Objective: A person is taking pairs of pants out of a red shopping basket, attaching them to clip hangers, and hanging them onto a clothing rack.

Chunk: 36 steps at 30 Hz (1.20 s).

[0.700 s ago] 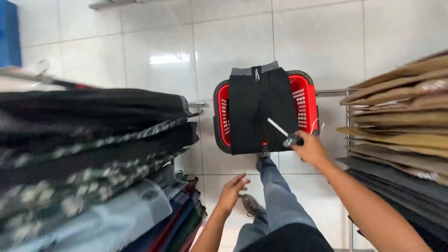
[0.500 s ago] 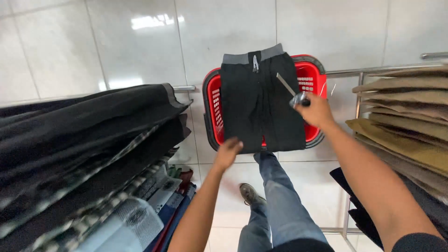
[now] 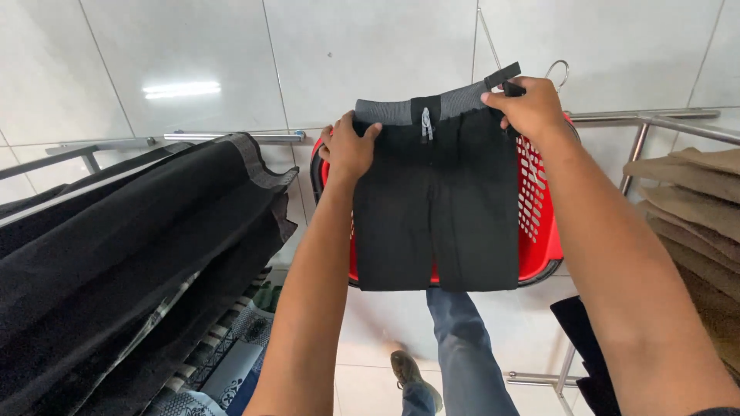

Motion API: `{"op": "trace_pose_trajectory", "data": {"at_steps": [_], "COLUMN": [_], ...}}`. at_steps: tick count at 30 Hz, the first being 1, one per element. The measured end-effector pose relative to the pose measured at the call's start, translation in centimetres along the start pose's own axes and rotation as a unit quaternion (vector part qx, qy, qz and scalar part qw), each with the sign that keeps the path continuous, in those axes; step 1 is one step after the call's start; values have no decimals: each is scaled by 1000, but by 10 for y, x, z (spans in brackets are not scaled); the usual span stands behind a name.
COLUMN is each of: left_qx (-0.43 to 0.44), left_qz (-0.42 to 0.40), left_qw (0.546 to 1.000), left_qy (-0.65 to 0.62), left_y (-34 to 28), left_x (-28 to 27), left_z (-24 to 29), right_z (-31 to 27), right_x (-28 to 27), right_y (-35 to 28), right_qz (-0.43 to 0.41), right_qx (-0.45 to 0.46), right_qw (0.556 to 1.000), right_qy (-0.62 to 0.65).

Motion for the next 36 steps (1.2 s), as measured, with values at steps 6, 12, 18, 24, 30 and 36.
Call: {"op": "trace_pose_trajectory", "data": {"at_steps": [6, 12, 18, 24, 30, 36], "left_qx": [34, 162, 137, 220, 307, 385], "left_qz": [-8, -25, -81, 1, 24, 46], "left_qw": [998, 960, 913, 900, 861, 837], "left_qy": [-60, -226, -375, -377, -405, -387], "left_y": [-15, -64, -141, -260, -400, -553], "left_x": [-28, -51, -57, -110, -153, -176], "left_z": [-5, -40, -91, -103, -132, -202], "right_z": [-10, 14, 75, 88, 117, 159], "right_x": [-4, -25, -41, -57, -39, -17], "right_y": [-8, -66, -168, -306, -432, -580], "right_qz": [-36, -9, 69, 127, 174, 98], "right_qx": [-42, -111, -137, -168, -293, -309], "right_qw": [998, 994, 982, 962, 927, 896], "right_qy": [-10, 9, 112, 176, 157, 303]}}
Point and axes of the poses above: each hand's wrist, its own y-axis towards the middle knuckle, its own x-axis out of the palm, z = x × y, the point moved 1 cm from there along y, towards the middle knuckle, and after that the axes turned 1 degree about -y, right-handed, at the moved point
